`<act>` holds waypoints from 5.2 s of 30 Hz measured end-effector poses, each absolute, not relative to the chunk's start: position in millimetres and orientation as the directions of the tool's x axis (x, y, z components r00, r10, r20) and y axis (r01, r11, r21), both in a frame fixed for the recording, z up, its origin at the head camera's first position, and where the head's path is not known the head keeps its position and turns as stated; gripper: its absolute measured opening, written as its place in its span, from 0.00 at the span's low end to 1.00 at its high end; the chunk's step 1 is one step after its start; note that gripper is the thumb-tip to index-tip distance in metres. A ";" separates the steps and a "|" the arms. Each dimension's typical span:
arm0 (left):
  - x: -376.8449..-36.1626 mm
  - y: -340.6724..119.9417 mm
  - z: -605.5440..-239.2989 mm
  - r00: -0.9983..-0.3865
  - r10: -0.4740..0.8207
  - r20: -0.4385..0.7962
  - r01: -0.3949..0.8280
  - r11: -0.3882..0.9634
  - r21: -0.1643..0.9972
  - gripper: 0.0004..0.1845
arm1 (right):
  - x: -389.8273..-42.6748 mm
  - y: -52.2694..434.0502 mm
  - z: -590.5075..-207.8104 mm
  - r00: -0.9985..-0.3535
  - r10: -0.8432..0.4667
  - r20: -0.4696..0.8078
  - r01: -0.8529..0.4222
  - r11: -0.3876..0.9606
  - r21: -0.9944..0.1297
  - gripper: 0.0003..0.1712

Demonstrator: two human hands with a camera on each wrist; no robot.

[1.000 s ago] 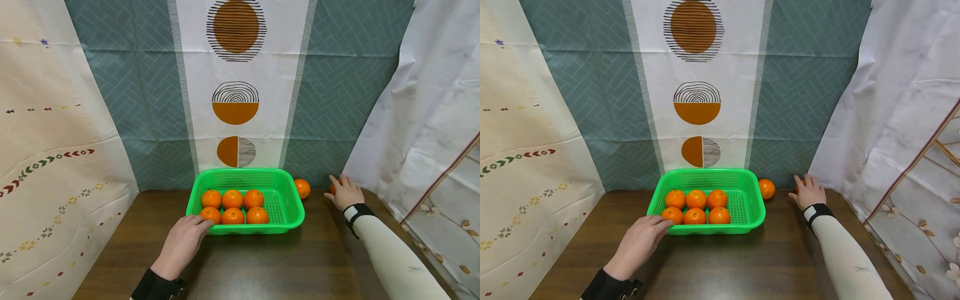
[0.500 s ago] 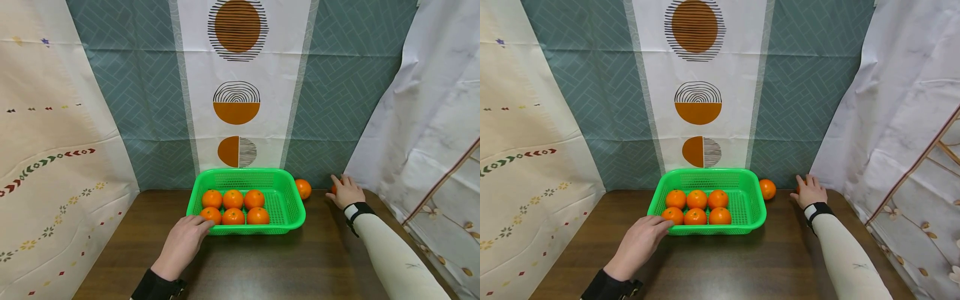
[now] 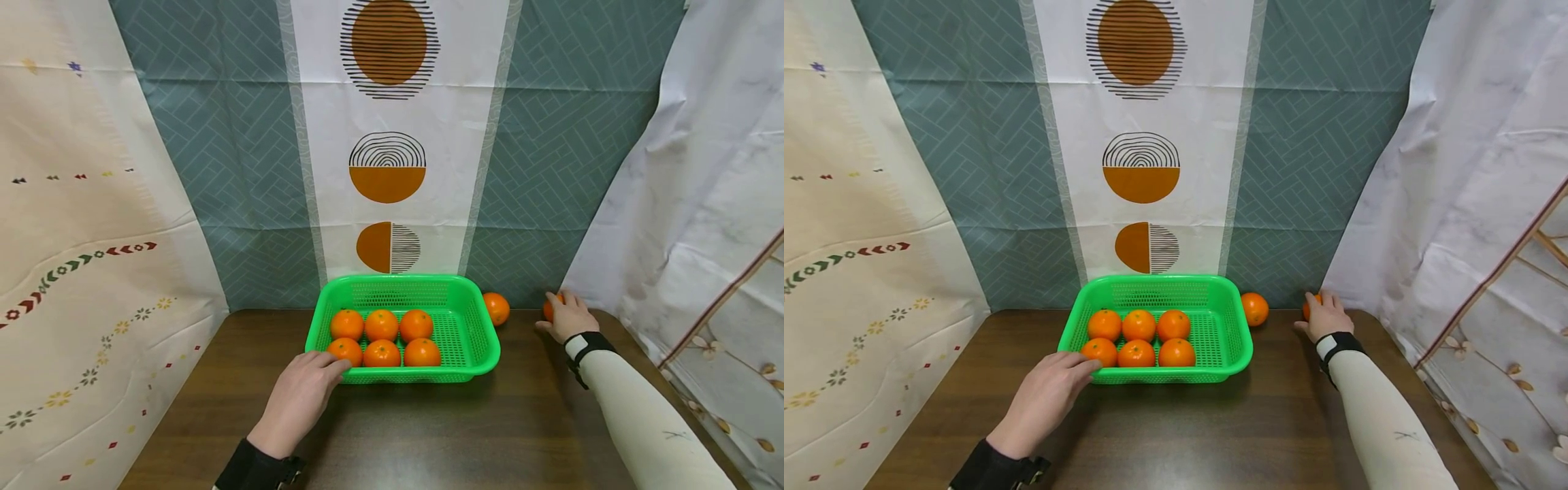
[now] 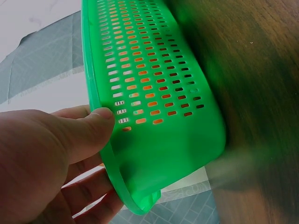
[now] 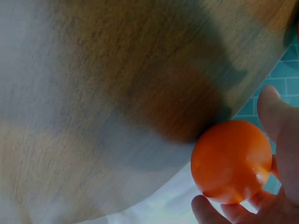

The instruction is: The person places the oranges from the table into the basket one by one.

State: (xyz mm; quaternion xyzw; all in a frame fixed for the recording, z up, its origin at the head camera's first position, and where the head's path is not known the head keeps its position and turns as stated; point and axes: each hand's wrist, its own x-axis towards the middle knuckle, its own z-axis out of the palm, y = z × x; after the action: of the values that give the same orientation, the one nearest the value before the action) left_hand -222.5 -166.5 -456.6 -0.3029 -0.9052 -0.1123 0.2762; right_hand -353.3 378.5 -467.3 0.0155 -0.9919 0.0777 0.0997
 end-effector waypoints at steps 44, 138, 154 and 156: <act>-222.7 -166.5 -455.9 -0.657 0.497 0.567 0.628 0.777 0.046 0.18 | -329.7 398.9 -471.5 -0.920 -0.109 0.377 -0.166 0.979 -0.121 0.31; -226.1 -170.1 -456.8 -0.649 0.507 0.567 0.626 0.779 0.019 0.15 | -258.5 255.6 -411.7 -0.845 -0.243 0.476 -0.433 0.834 -0.343 0.35; -225.5 -169.4 -457.1 -0.651 0.502 0.569 0.623 0.782 0.023 0.14 | -266.9 224.6 -410.9 -0.820 -0.361 0.444 -0.516 0.802 -0.300 0.43; -225.8 -169.1 -456.9 -0.652 0.502 0.569 0.621 0.784 0.020 0.14 | -267.9 221.2 -410.9 -0.823 -0.369 0.431 -0.513 0.810 -0.285 0.43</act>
State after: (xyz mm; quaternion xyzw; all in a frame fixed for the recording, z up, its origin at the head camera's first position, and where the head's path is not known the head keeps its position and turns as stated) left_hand -225.8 -169.1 -456.9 -0.3110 -0.9024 -0.1072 0.2782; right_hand -267.9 221.2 -410.9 0.2361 -0.9340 0.1983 0.1805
